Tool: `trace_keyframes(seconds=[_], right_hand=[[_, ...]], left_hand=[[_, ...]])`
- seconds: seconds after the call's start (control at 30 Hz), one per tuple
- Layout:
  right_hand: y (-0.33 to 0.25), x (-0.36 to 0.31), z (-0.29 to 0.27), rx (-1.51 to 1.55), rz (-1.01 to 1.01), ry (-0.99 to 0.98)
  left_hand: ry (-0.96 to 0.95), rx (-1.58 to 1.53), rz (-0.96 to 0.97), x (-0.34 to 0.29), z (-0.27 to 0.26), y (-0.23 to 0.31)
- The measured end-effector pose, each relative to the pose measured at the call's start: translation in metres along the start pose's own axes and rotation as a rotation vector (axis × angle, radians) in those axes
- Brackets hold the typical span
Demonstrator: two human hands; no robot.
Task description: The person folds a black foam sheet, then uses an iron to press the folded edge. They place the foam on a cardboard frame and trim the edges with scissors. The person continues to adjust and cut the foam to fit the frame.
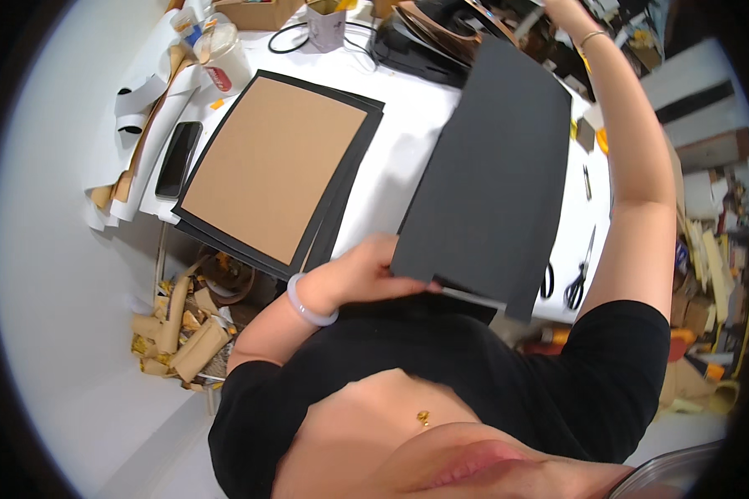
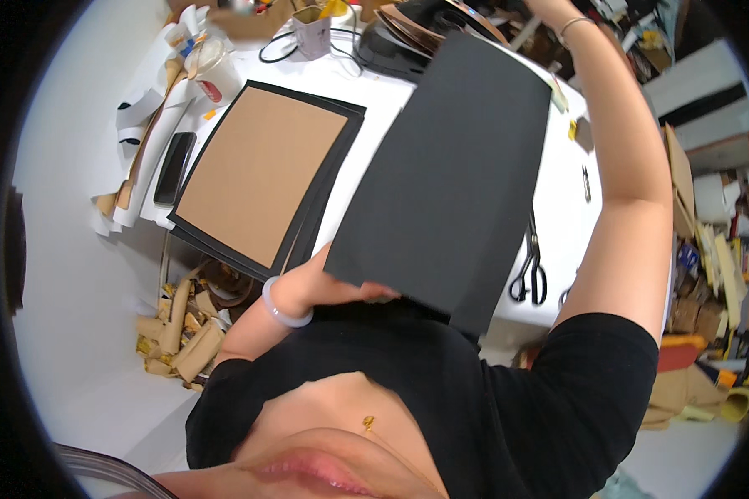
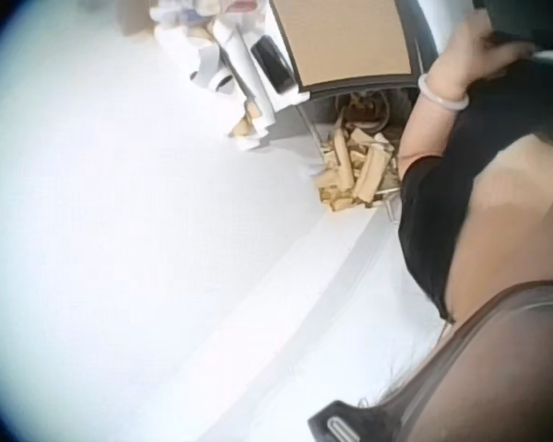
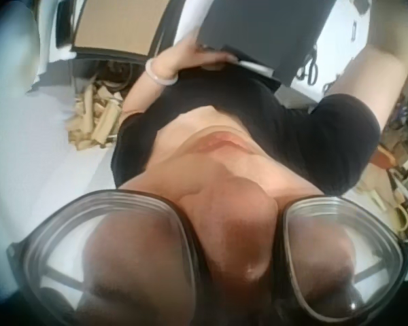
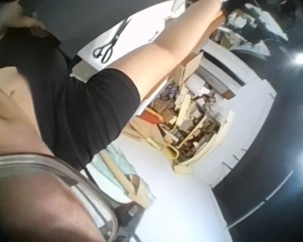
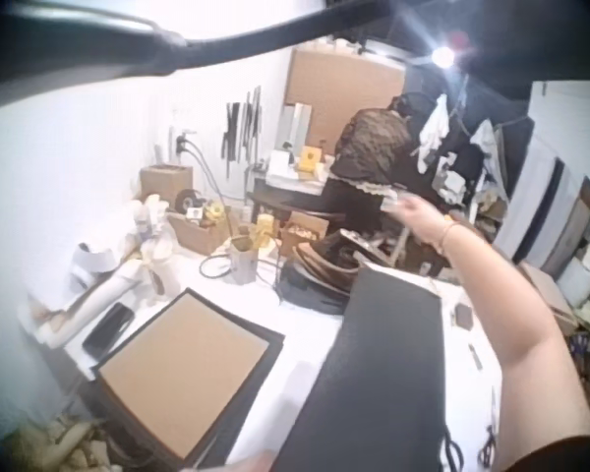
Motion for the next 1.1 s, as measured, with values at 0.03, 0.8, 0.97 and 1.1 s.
trace_keyframes(seconds=[0.03, 0.8, 0.97, 1.1], right_hand=[[0.050, -0.008, -0.057, 0.192, -0.085, 0.304], [0.182, -0.515, 0.080, -0.377, 0.095, 0.297], [0.181, -0.516, 0.082, -0.332, 0.146, 0.266], [0.187, -0.515, 0.081, -0.318, 0.147, 0.260]], left_hand=[[-0.067, 0.009, 0.050, 0.009, 0.009, 0.003], [0.479, -0.127, -0.147, 0.094, 0.028, 0.240], [0.452, -0.171, -0.224, 0.090, 0.019, 0.254], [0.412, -0.180, -0.215, 0.096, 0.019, 0.259]])
Point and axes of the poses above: each hand's wrist, its own x-axis towards the middle knuckle, its own z-axis out of the palm, y = z × x, the point moved 5 cm from there along x, towards the middle knuckle, and after that the axes turned 4 degrees about z, right-handed, at the moved point
